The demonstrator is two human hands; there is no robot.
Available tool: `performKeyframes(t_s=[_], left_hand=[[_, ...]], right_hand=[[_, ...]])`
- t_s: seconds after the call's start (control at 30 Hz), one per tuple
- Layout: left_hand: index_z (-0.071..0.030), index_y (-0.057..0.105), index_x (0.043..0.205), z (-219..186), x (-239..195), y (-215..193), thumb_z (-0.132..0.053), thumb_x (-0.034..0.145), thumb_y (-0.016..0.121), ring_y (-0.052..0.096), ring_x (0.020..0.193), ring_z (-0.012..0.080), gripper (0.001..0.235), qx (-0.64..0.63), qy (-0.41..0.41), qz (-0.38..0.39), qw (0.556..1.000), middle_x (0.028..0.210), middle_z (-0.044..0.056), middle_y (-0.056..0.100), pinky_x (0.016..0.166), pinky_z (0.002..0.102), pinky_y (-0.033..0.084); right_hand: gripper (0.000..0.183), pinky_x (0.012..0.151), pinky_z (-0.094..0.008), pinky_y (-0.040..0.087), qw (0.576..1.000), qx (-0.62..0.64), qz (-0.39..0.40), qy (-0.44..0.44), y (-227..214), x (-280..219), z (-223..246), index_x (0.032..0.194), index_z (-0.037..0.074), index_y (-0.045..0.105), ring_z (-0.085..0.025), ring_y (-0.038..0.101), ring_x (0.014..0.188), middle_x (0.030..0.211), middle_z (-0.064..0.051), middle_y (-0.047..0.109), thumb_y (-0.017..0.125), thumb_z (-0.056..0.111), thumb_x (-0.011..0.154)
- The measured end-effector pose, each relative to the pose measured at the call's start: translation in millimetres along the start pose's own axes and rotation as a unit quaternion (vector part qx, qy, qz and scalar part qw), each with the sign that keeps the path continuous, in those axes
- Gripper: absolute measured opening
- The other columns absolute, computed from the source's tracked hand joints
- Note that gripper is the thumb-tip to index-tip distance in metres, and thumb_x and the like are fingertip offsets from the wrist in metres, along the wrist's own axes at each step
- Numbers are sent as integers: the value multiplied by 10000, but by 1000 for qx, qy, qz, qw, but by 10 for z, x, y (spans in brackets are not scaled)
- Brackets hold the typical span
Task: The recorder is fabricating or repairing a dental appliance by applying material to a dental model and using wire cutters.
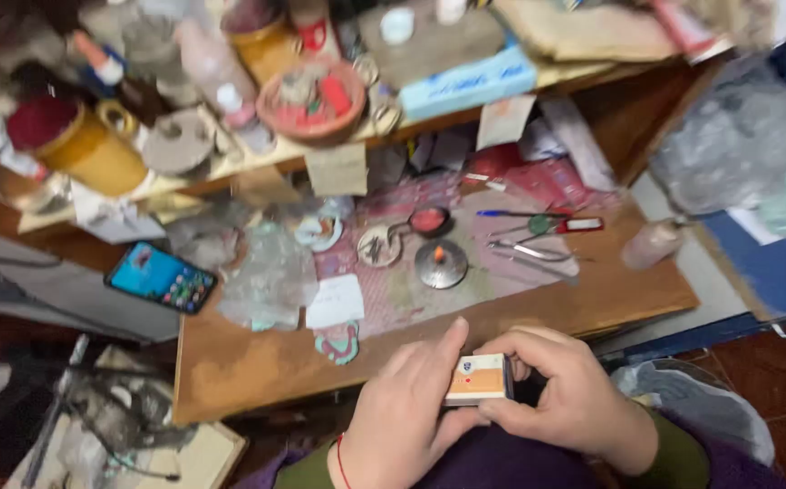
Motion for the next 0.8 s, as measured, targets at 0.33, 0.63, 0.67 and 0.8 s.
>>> performKeyframes(t_s=[0.33,0.63,0.67,0.8], left_hand=[[-75,681,1005,709,-1664,1318,-141,852,757,721,787,220,182,-203,-328,34,922,883,84,727,716,343,573],[-88,671,911,-38,-1519,1542,-137,803,765,709,761,249,152,-87,-278,64,954,833,78,696,670,334,558],[-97,671,901,-83,-1474,1528,-141,810,753,702,773,276,130,-26,-261,60,963,830,80,693,670,356,550],[-113,665,869,-146,-1369,1606,-155,814,719,689,778,305,87,72,-240,77,965,801,75,679,651,401,529]], right_hand=[[493,788,-305,555,965,34,94,-244,906,-435,-669,1167,42,684,-216,689,918,1020,-80,670,870,206,741],[249,796,-321,561,942,84,84,-316,547,-1016,-885,961,66,647,-238,680,916,1011,-83,650,816,91,778],[253,770,-322,563,943,75,82,-314,511,-1025,-882,959,60,658,-240,682,898,1008,-90,648,813,83,760],[242,698,-342,550,936,34,90,-338,398,-1024,-908,915,58,668,-253,663,833,951,-86,631,803,81,715]])
Point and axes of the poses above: each hand's wrist, its own x-axis towards the middle knuckle, its own y-axis out of the palm, z = x × y, the point moved 6 cm from there along x, towards the middle knuckle
